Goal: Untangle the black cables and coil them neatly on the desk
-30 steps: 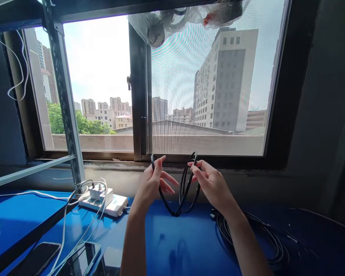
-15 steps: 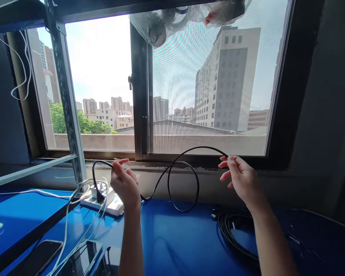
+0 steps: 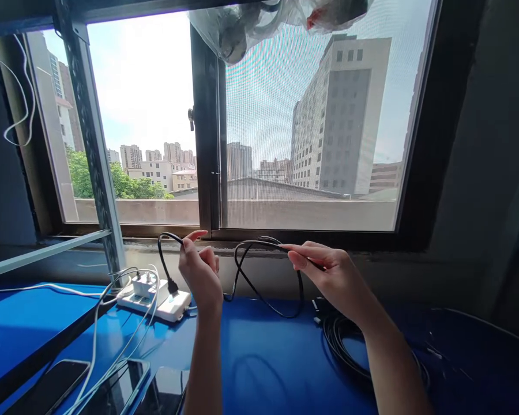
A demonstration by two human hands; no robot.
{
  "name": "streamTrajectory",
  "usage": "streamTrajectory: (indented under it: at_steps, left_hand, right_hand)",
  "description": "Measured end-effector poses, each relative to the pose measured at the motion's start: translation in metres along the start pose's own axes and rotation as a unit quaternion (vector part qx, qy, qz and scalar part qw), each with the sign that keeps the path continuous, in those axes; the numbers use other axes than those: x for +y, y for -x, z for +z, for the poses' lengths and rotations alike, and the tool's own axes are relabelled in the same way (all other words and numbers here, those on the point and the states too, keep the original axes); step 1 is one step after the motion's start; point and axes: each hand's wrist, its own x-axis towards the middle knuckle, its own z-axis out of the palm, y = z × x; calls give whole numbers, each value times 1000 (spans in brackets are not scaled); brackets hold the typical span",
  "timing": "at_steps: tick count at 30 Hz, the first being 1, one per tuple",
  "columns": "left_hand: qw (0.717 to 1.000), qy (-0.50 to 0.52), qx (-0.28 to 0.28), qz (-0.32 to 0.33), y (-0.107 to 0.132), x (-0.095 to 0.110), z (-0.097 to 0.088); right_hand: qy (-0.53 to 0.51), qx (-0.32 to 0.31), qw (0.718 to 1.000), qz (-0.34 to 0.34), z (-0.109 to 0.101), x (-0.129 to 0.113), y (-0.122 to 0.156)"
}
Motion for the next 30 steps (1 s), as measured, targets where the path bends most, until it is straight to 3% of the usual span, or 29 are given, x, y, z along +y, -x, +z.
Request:
streamTrajectory:
  at_steps: [3, 5, 10, 14, 23, 25, 29, 30]
  left_hand:
    - [993, 6, 112, 37, 7, 6, 18]
    - [988, 7, 149, 30, 8, 8, 22]
    - [981, -4, 187, 43, 3, 11, 13]
    - [978, -6, 197, 68, -1, 9, 5]
    - [978, -33, 160, 128, -1, -1, -11]
    - [979, -55, 141, 139, -5, -4, -20]
    - [990, -84, 40, 108, -13, -5, -36]
    - [991, -78, 41, 103, -13, -4, -37]
  right_hand:
    - [-32, -75, 997, 7, -1, -5, 4]
    - [-42, -108, 993, 15, -4, -6, 6]
    - [-48, -149, 987, 35, -15, -4, 8]
    - [-54, -147, 987, 39, -25, -1, 9]
    - [-28, -59, 998, 28, -51, -1, 15]
    - [-25, -3, 999, 32, -55, 4, 15]
    - [-16, 156, 987, 30, -64, 16, 12]
    - [-12, 192, 981, 26, -66, 18, 12]
